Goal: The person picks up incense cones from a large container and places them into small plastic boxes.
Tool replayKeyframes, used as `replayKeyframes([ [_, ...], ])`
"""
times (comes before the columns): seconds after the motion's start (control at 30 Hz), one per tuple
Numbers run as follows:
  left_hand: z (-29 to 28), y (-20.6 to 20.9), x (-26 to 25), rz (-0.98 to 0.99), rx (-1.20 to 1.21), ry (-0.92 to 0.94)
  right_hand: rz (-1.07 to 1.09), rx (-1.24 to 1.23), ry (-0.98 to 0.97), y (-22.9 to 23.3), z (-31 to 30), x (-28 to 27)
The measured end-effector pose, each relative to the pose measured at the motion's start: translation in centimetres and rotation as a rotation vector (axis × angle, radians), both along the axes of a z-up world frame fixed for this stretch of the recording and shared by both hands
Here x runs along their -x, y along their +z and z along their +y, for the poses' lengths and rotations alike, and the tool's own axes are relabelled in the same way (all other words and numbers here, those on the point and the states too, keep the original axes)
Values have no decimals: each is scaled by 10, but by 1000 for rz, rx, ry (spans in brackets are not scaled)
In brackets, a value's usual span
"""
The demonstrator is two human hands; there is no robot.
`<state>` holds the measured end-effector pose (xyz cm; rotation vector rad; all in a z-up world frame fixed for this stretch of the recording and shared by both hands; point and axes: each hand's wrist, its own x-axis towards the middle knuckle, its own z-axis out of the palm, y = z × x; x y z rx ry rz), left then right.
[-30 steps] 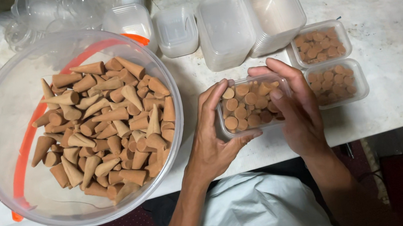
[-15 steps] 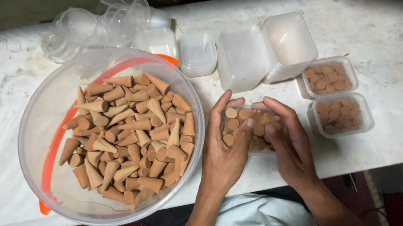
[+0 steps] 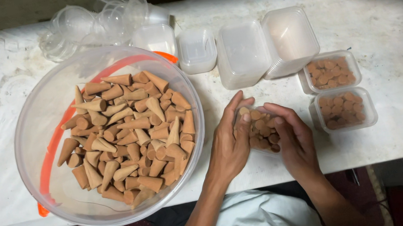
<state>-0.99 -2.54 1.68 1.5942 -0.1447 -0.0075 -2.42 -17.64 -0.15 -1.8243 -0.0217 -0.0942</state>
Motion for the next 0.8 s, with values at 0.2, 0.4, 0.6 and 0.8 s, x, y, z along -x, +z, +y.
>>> replayKeyframes([
  [0.2, -1, -22, -5, 23, -2, 55, 30, 22, -28, -18, 0, 6],
  [0.4, 1, -22, -3, -2, -40, 128, -11, -30, 12, -31, -13, 8],
  [0.6, 3, -33, 20, -3, -172, 232, -220, 34, 16, -43, -21, 3],
  [0.8, 1, -49, 14, -67, -181, 300, -349, -33, 15, -66, -29, 1],
])
